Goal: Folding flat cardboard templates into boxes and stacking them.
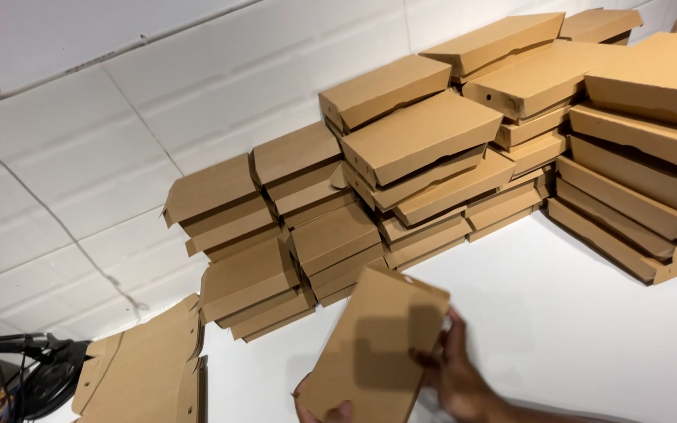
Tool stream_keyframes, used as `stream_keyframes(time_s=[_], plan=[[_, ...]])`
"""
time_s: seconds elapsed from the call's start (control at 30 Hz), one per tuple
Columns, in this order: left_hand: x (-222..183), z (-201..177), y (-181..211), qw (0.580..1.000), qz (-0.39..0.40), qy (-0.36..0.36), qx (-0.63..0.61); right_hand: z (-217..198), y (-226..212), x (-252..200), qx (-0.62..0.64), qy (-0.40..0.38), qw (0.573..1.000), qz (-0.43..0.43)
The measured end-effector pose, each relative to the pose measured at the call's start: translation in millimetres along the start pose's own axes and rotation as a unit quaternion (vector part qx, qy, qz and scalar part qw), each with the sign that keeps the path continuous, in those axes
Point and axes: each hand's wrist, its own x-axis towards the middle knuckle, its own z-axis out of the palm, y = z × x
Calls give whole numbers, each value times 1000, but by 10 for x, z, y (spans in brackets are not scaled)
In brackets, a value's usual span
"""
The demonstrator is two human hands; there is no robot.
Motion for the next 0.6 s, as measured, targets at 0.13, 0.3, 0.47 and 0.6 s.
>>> stream_keyframes(time_s=[0.13, 0.3, 0.47, 0.6], plan=[[338, 85, 292, 988, -150, 11, -16, 204, -707, -93, -61, 102, 991, 68], [421, -60, 661, 937, -343, 68, -11, -68, -467, -13, -117, 25, 992, 47], [515, 106, 1212, 916, -334, -207, 85, -12, -521, -75, -191, 7, 981, 30], [568, 22, 1166, 912, -342, -214, 70, 125, -742, -188, -429, -51, 902, 0]])
